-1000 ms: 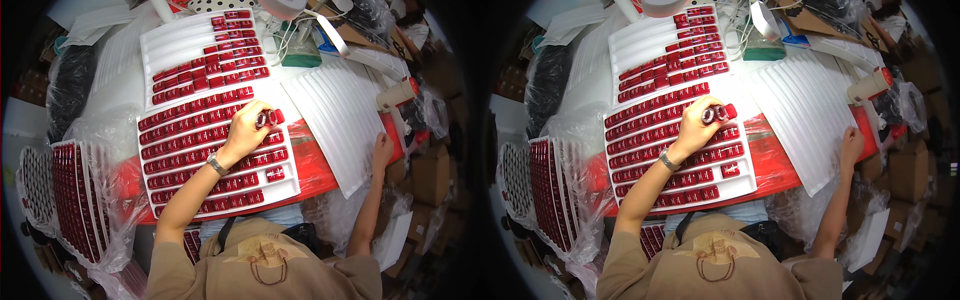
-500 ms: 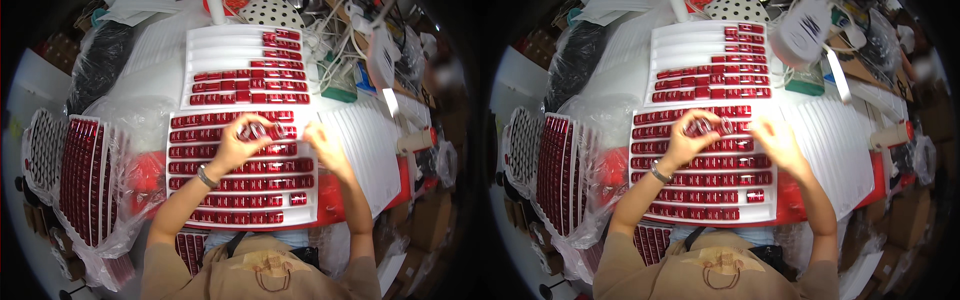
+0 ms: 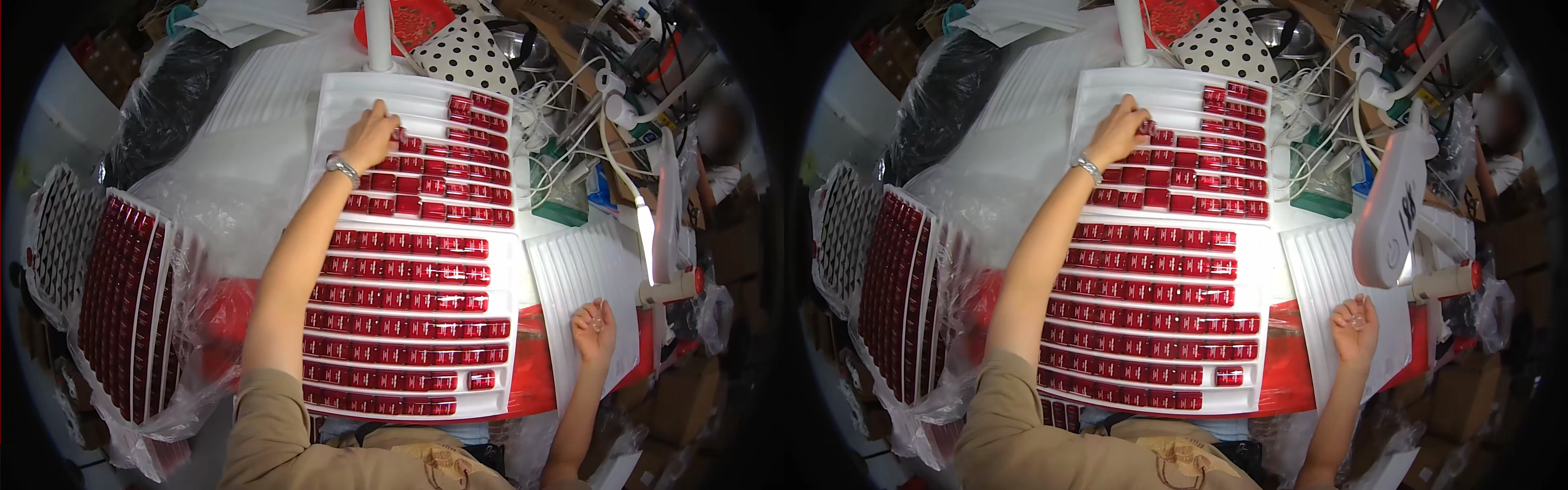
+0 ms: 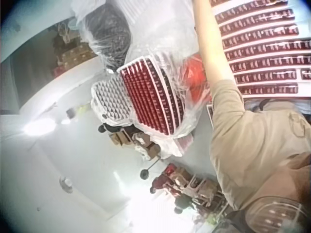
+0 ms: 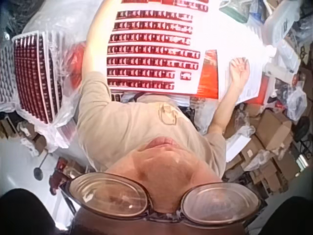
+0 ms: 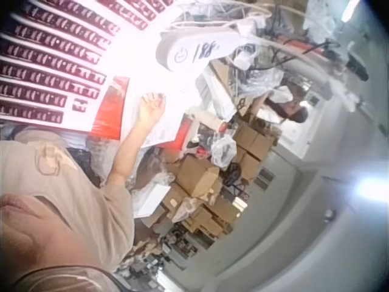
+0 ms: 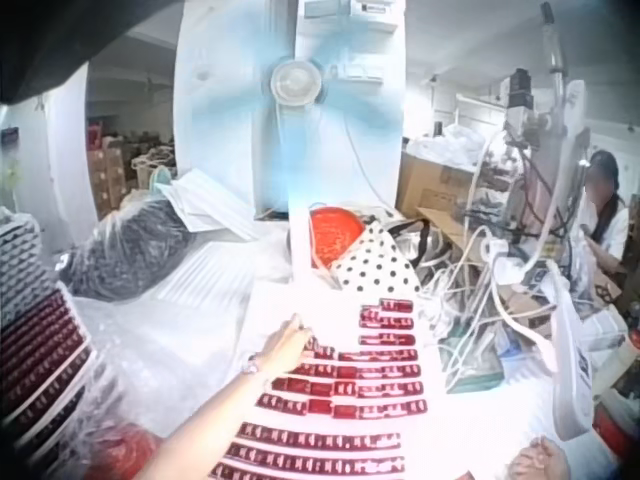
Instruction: Sorting small red components into compartments of a white tray at a factory workstation.
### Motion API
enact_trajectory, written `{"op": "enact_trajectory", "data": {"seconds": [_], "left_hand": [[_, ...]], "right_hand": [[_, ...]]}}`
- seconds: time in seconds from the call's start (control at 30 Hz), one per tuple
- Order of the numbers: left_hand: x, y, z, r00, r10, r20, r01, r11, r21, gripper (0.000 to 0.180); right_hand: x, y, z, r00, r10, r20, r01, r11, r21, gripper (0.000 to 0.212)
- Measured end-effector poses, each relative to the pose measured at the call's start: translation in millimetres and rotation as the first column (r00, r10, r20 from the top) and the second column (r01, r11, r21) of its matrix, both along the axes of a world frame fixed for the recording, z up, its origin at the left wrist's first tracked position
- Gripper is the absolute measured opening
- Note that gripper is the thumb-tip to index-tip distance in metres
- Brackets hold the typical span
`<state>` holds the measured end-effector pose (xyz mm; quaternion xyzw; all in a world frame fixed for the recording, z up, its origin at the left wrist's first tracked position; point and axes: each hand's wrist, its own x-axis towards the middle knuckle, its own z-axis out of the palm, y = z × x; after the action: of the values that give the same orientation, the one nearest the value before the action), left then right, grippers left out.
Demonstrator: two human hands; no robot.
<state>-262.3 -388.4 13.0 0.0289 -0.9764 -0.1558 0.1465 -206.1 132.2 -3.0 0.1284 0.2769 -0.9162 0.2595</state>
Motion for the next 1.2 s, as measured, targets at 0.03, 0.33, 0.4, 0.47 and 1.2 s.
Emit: {"op": "enact_trajectory", "data": {"seconds": [0.03,0.33,0.4,0.47,1.2], "left_hand": [[4,-9,8,0.988,0.062,0.143,-0.063,0.998,0.002,0.026],[-2,-18,-23,0.985,-0.061,0.164,0.022,0.973,0.230,0.047],[-1,-12,-21,0.985,-0.030,0.167,-0.005,0.978,0.209,0.047],[4,-16,-12,0.973,-0.053,0.226,0.008,0.981,0.194,0.038],[22,-66,-12,0.978,0.144,0.149,-0.168,0.972,0.166,0.033]], "right_hand": [[0,4,1,0.994,-0.069,0.088,0.071,0.997,-0.021,0.020],[-3,-33,0,0.983,-0.073,0.166,0.067,0.997,0.044,0.018],[-2,-41,2,0.999,0.037,0.033,-0.038,0.999,0.037,0.019],[0,-39,3,0.997,0.073,-0.027,-0.071,0.996,0.057,0.018],[22,-23,-9,0.994,0.059,-0.097,-0.030,0.960,0.277,0.010]]}}
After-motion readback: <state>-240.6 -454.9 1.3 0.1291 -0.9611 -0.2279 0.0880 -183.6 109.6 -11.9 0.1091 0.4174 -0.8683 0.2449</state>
